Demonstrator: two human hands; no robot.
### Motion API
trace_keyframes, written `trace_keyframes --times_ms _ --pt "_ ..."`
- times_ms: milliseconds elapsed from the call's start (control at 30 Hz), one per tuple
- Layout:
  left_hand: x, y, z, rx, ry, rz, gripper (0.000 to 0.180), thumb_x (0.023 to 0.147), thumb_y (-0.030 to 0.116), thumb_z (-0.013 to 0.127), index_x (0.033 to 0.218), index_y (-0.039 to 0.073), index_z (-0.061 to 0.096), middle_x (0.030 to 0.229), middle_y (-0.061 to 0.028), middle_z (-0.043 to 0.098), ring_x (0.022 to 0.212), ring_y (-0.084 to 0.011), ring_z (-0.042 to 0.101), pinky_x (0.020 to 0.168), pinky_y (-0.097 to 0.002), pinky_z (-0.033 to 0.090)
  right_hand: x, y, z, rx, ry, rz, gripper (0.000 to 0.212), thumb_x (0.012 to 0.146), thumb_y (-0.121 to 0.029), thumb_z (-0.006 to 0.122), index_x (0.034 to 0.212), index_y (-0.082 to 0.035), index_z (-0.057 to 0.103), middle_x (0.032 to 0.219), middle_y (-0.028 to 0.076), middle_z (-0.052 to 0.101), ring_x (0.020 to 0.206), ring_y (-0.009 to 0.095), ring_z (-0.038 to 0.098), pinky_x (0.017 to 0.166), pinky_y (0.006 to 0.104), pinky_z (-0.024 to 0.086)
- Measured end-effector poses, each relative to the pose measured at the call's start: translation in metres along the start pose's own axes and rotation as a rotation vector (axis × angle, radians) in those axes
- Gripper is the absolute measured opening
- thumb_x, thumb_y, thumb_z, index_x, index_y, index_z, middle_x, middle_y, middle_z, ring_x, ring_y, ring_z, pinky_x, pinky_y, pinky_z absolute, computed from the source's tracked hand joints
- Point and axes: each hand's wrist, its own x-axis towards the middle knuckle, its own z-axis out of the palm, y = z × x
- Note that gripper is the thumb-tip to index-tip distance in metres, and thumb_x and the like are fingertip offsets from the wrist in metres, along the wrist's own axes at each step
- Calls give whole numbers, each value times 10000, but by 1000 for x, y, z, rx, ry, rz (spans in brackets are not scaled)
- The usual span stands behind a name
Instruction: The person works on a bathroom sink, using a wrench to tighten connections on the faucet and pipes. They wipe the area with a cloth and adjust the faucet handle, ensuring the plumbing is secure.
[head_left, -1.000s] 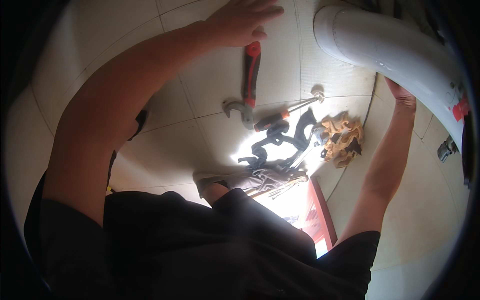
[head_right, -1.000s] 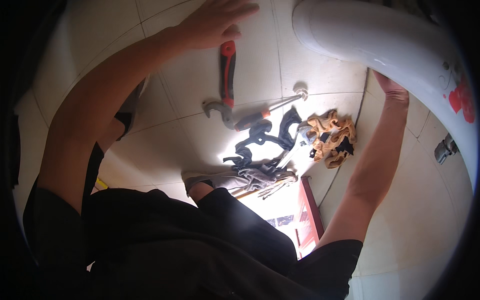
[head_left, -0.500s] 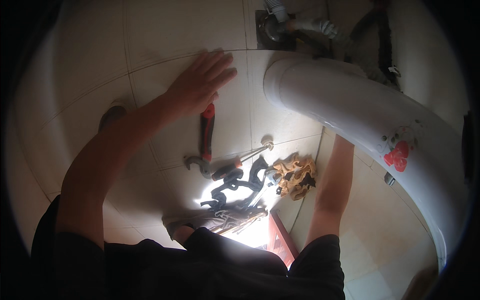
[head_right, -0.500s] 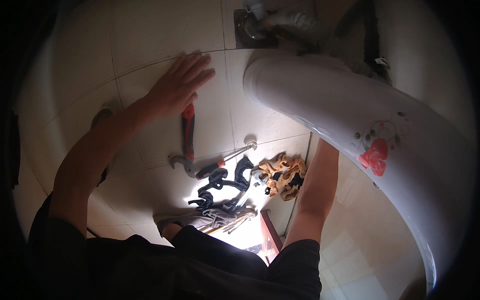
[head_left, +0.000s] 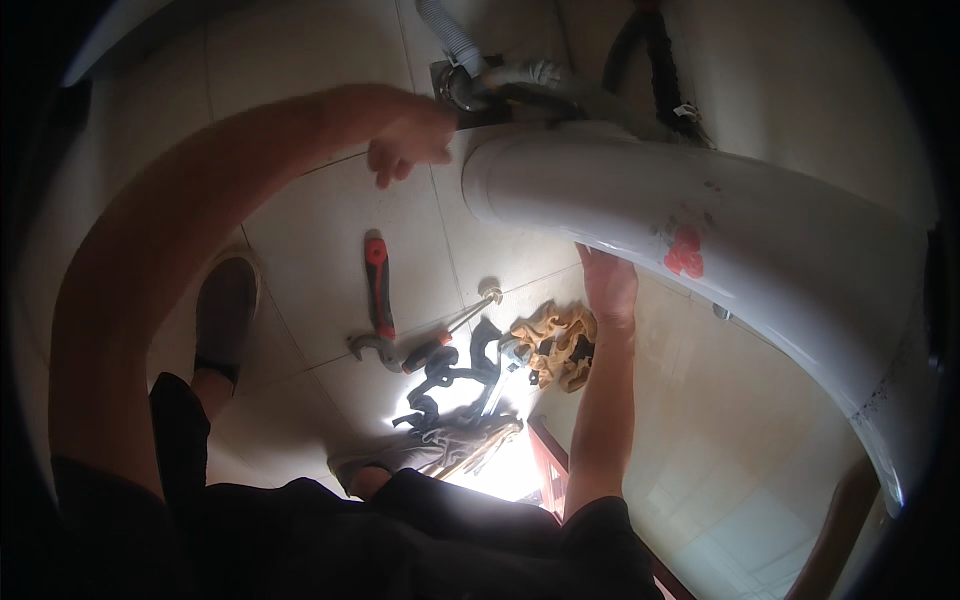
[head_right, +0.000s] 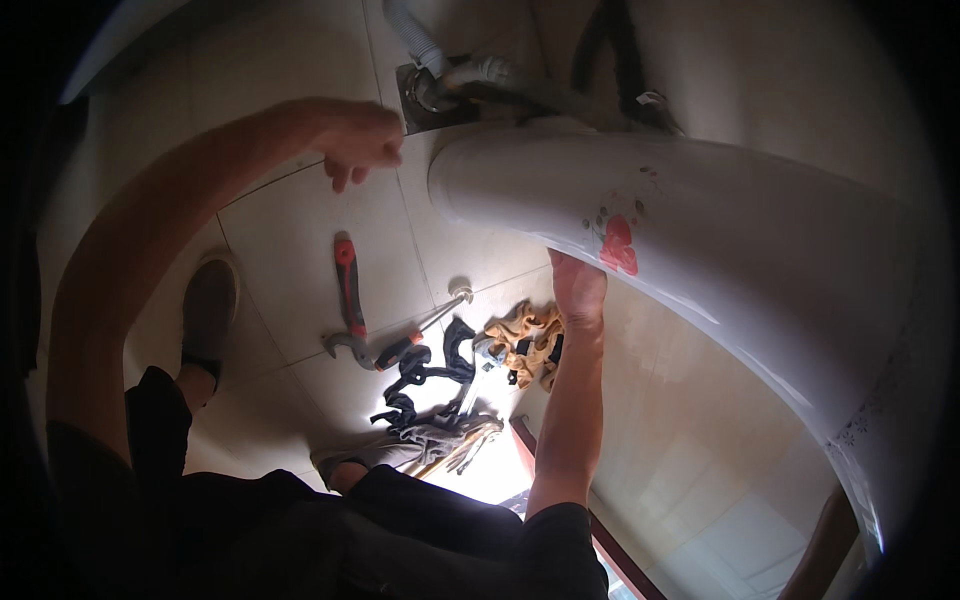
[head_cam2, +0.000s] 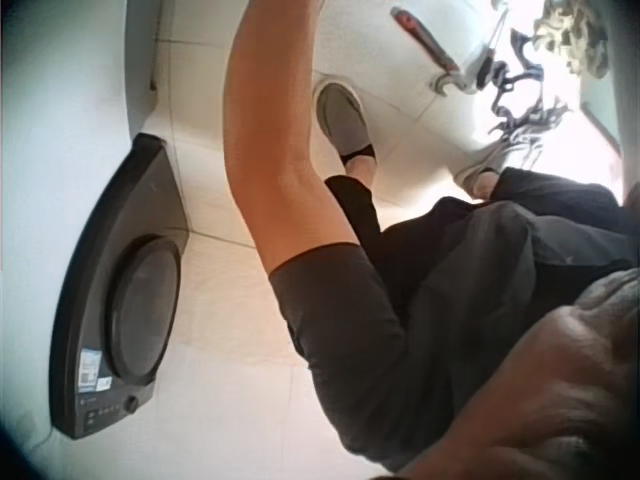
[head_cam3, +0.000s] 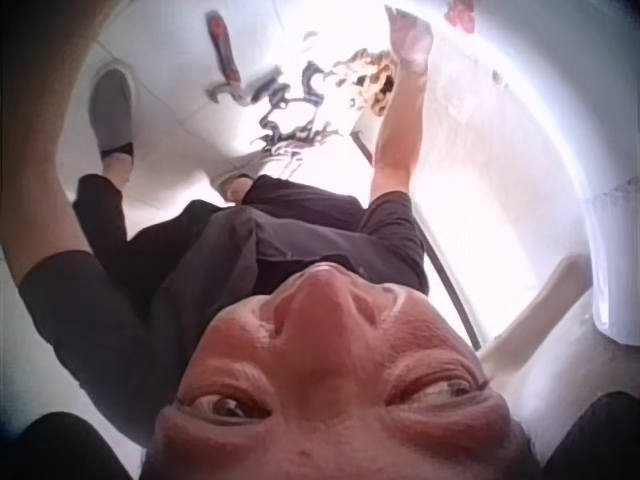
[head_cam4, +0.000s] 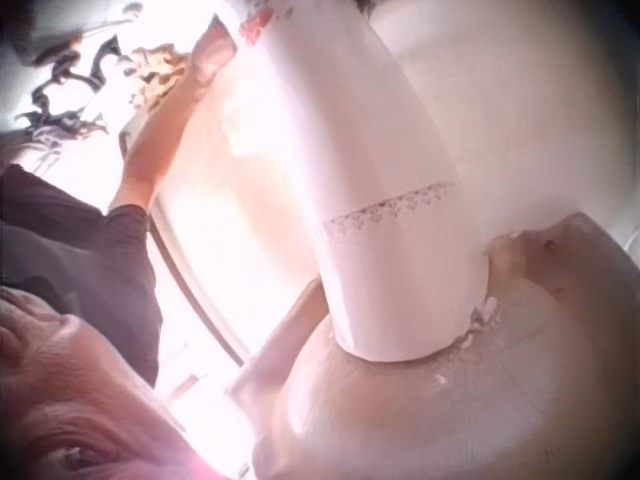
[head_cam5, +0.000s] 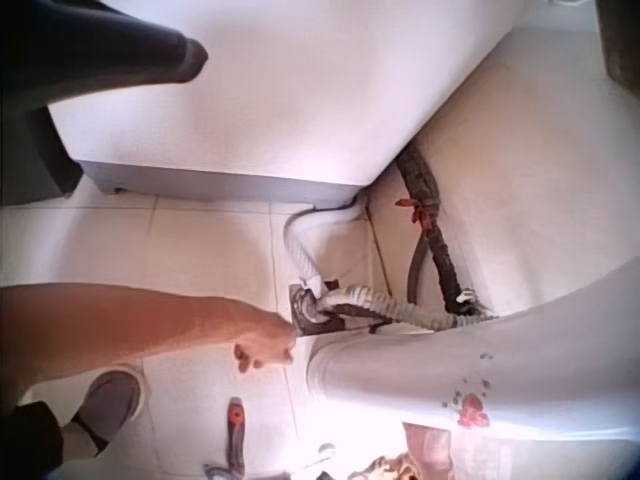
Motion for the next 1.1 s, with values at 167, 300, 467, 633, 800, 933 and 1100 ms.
trace_keyframes --times_ms 167,300,467,633,800,933,1100 --pt "31 135 -94 285 813 462 284 902 172 600 1108 3 701 1155 -261 698 1097 -399 675 927 -496 527 -166 48 -19 133 108 636 464 1109 -312 451 1381 59 512 1337 174 609 1162 280 645 965 398 540" --pt "123 206 -131 490 1007 741 432 939 207 658 1350 79 622 1347 -132 644 1273 -303 591 1044 -483 497 -283 13 -4 62 114 897 447 1103 -298 469 1358 64 530 1306 187 623 1115 299 660 945 428 550" --pt "90 206 -76 353 959 651 393 945 137 623 1331 66 633 1204 -122 714 1184 -290 643 969 -417 545 -367 -18 11 76 309 989 447 1101 -289 478 1343 84 525 1314 208 614 1146 365 664 956 461 550" --pt "70 164 -65 -398 1164 938 178 902 72 537 830 -12 678 876 -280 697 820 -430 707 679 -510 529 -387 11 23 -20 260 936 436 1068 -221 533 1405 55 513 1362 185 598 1165 326 651 979 445 544" --pt "58 152 -77 -197 958 802 354 965 99 573 1311 101 648 1151 -138 724 1075 -299 688 925 -395 556 -387 31 17 -243 26 930 457 1063 -241 564 1423 37 529 1350 150 623 1132 257 675 939 380 562" --pt "49 188 -83 -134 967 913 307 954 106 513 1227 100 653 1097 -158 717 1075 -326 679 916 -438 535 -400 44 2 -286 111 974 452 1053 -258 589 1405 23 548 1310 150 654 1110 268 694 915 377 569" --pt "85 228 -100 -244 997 1022 205 898 89 543 1072 81 649 979 -150 706 1000 -328 683 857 -473 528 -417 55 -8 -270 136 1003 425 1046 -207 574 1412 8 546 1294 143 659 1107 269 696 915 382 565"
